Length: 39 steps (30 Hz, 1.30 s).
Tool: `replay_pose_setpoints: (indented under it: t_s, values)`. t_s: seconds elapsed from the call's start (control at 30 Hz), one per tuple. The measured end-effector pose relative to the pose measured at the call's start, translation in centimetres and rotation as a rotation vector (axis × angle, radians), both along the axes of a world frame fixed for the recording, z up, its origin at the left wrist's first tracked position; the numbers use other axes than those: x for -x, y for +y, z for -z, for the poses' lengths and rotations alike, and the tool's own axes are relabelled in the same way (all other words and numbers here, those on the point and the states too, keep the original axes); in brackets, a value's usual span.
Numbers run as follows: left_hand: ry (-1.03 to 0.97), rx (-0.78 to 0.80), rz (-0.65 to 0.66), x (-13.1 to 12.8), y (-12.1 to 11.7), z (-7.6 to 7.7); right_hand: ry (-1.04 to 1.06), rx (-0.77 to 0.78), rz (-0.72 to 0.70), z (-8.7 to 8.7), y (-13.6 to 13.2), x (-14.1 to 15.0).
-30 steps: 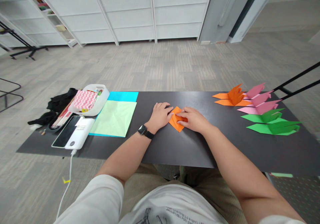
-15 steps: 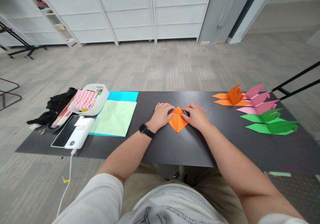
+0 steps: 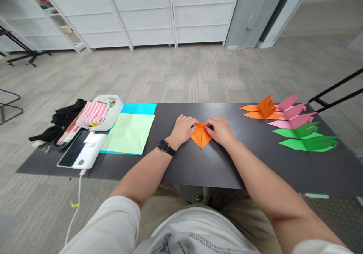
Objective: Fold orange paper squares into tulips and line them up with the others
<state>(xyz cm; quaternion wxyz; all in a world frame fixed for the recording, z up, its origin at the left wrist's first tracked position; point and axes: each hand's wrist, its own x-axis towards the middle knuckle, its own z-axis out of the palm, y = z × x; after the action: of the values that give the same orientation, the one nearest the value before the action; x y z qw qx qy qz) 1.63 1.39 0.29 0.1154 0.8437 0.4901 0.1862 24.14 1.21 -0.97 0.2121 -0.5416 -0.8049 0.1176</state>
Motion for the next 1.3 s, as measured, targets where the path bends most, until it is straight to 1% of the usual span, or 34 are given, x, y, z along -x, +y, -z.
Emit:
replay_pose_setpoints:
  t_s: [0.13,0.23,0.43,0.6,0.73,0.87,1.07,1.3]
  values:
    - [0.065,-0.080,0.023,-0.1,0.1,0.0,-0.031,-0.022,0.000,0.0,0.1,0.2]
    - [0.100,-0.110,0.047,-0.1,-0.1,-0.1,-0.052,-0.027,-0.016,-0.2,0.1,0.1]
    - [0.140,-0.087,0.082,0.3,-0.5,-0.7,-0.090,-0.026,-0.073,-0.8,-0.3,-0.4]
    - [0.164,-0.061,0.090,0.5,-1.0,-1.3,-0.082,-0.020,-0.096,-0.9,-0.6,-0.8]
    - [0.178,-0.079,0.083,0.3,-1.4,-1.3,-0.073,0.004,-0.090,-1.1,-0.8,-0.8]
    - [0.176,-0.083,0.042,-0.2,-1.5,-1.1,-0.091,0.025,-0.059,-1.1,-0.8,-0.3]
    - [0.219,-0.078,0.038,-0.6,-1.6,-1.2,-0.117,0.015,-0.054,-1.0,-0.9,0.2]
    - [0.268,-0.098,0.034,-1.0,-2.0,-1.4,-0.214,0.000,-0.058,-1.3,-1.4,0.6]
